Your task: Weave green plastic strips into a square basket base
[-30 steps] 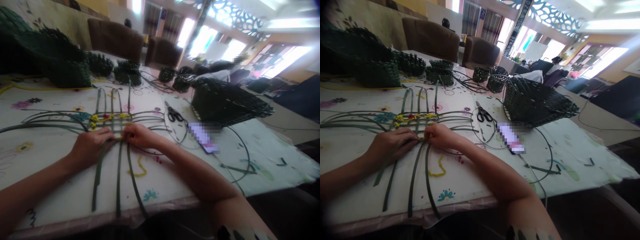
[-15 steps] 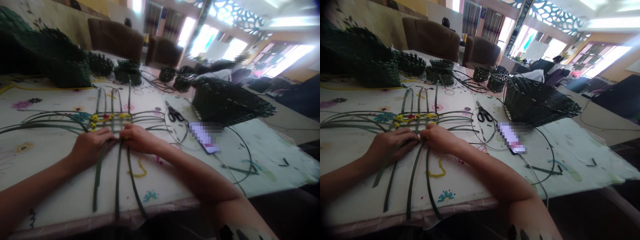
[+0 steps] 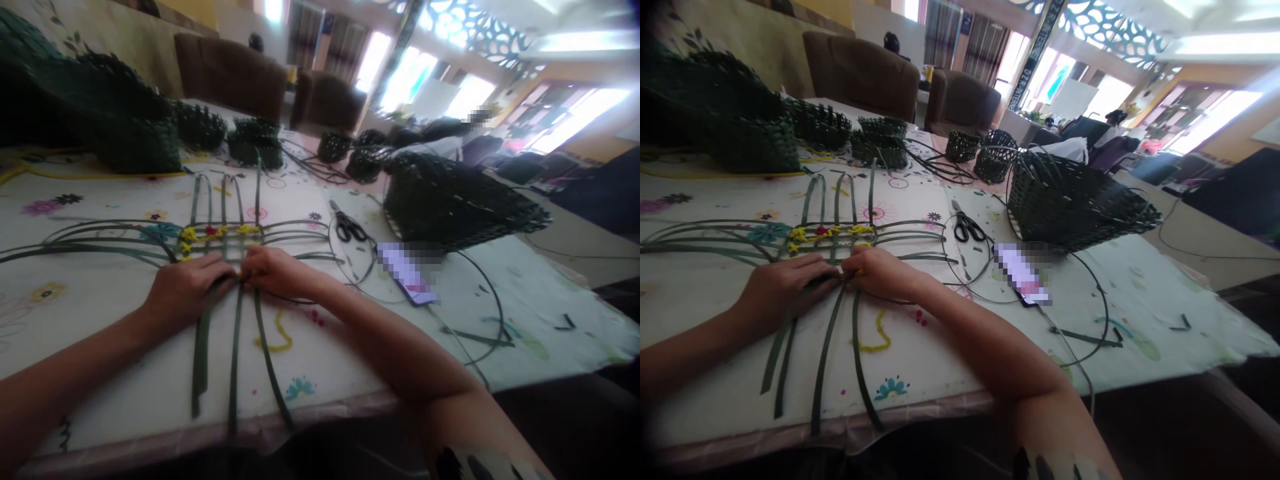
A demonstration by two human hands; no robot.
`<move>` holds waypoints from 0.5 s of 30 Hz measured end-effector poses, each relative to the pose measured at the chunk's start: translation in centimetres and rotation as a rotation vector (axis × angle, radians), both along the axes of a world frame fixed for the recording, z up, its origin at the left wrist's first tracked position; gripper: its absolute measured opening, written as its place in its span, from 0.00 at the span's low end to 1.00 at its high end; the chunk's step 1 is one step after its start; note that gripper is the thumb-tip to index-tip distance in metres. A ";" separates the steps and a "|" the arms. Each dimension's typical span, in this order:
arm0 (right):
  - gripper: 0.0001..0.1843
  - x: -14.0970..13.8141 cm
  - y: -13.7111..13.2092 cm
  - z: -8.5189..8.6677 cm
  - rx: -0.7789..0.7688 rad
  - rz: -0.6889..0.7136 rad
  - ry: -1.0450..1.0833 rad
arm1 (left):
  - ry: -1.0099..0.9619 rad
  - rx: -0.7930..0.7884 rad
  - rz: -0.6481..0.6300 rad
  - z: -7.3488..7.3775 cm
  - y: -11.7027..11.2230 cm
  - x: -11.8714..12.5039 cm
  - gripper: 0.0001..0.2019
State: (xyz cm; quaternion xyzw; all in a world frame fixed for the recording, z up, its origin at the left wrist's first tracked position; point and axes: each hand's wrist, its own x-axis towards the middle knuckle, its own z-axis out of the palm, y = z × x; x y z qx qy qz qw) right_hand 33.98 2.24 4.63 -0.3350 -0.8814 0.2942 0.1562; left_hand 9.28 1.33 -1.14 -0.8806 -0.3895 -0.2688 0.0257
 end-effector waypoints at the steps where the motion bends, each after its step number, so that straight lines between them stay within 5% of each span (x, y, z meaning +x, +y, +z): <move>1: 0.10 0.1 0.1 0.1 -0.004 0.007 -0.003 | 0.000 -0.009 0.007 -0.1 0.1 0.0 0.18; 8: 0.13 0.2 0.1 -0.2 0.002 0.050 0.048 | -0.036 -0.159 -0.002 -0.1 0.5 0.1 0.18; 15: 0.21 -0.6 -0.7 0.4 0.021 -0.100 0.006 | -0.094 -0.218 -0.013 -0.8 1.0 0.0 0.17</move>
